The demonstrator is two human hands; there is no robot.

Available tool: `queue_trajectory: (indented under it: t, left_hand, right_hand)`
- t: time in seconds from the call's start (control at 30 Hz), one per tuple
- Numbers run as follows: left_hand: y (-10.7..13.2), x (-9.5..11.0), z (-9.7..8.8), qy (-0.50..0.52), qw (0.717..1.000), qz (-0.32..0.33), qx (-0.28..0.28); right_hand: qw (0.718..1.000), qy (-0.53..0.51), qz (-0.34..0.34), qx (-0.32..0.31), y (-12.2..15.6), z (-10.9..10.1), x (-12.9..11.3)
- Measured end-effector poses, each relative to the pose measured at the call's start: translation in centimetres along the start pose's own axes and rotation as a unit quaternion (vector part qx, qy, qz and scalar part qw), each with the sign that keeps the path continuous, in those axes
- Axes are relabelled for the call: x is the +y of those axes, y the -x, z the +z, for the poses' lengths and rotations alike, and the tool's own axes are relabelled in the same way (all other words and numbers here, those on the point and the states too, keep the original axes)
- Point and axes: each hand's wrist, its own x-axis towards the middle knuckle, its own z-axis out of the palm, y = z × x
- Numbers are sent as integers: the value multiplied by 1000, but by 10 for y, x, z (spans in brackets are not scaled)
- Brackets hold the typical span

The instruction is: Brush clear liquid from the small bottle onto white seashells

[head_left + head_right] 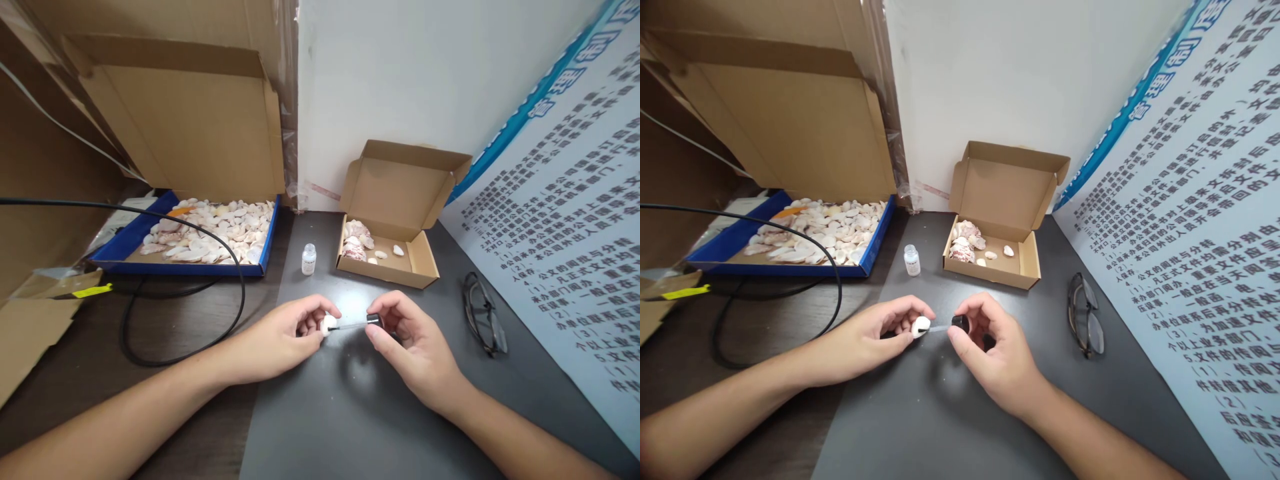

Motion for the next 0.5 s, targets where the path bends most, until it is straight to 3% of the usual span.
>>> queue_trajectory:
  t: [0.33,0.5]
  left_hand:
    - [0,3,0,8,1000,-5,-1]
    - [0,1,1,1,1000,-7,4]
  right_hand:
    - [1000,-4,-11,-12,0,1,2]
    - [1000,-6,-21,19,0,0,2]
